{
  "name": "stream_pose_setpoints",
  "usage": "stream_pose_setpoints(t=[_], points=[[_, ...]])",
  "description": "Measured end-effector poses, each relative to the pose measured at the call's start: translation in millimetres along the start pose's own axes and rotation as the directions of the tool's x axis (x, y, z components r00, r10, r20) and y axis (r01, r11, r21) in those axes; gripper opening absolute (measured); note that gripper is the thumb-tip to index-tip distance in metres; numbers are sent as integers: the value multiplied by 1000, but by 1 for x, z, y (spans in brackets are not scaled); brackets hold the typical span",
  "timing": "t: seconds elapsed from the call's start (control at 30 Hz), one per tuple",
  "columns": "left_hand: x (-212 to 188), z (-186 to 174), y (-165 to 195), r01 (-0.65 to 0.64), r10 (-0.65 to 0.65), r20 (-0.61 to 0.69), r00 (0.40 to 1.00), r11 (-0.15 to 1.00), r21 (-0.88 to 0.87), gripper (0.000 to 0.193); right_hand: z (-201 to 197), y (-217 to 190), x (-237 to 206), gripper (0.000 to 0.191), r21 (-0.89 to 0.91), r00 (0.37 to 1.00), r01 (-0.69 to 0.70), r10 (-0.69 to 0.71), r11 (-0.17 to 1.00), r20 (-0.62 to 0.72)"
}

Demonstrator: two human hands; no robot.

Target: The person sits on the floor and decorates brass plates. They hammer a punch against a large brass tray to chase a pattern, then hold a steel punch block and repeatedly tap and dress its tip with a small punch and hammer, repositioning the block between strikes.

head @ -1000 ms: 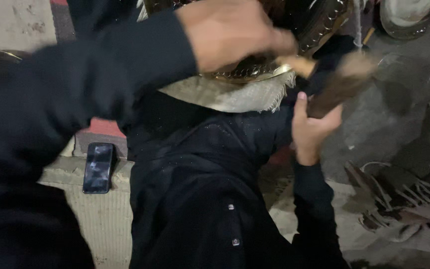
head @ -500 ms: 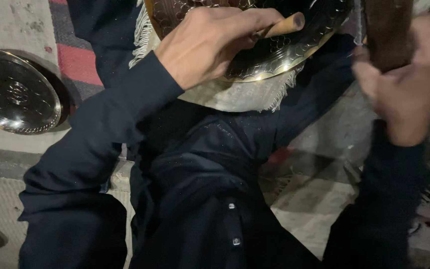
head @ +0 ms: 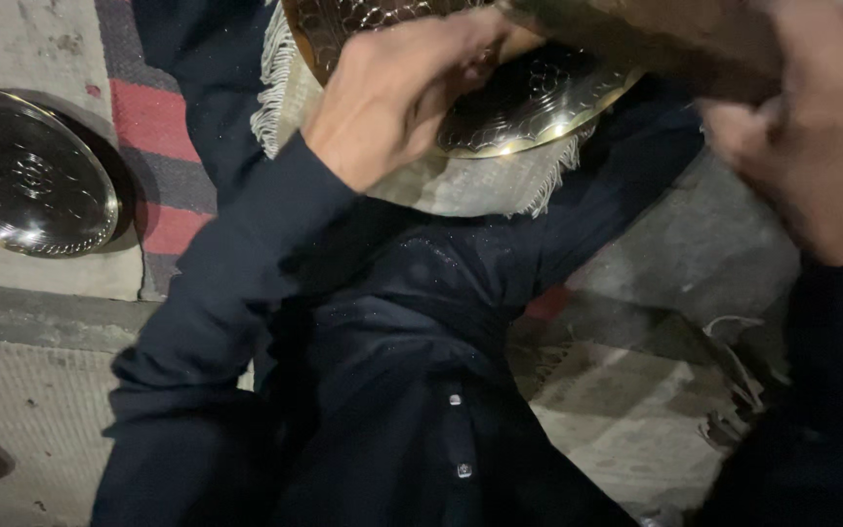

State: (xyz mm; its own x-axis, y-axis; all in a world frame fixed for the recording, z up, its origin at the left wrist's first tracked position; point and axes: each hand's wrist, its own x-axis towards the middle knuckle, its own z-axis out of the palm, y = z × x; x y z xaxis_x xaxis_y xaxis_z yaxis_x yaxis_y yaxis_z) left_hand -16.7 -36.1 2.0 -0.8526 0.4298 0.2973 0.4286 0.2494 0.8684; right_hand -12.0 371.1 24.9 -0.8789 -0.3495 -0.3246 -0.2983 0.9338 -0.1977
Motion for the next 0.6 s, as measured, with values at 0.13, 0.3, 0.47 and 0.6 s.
stream_pose_setpoints(t=[0.13,0.3,0.47,0.6], points=[[-13,5,8,56,-53,-69,996,998,41,48,-12,3,4,24,114,997,75,-75,991,2],[-19,11,17,125,-128,-170,977,992,-28,48,-24,0,12,24,137,995,89,-94,986,29],[-16,13,10,111,-107,-108,988,994,27,46,-30,-3,17,24,143,994,102,-107,984,31],[-20,19,8,101,-101,-117,988,995,-7,45,-29,-5,18,24,151,993,104,-112,983,46]])
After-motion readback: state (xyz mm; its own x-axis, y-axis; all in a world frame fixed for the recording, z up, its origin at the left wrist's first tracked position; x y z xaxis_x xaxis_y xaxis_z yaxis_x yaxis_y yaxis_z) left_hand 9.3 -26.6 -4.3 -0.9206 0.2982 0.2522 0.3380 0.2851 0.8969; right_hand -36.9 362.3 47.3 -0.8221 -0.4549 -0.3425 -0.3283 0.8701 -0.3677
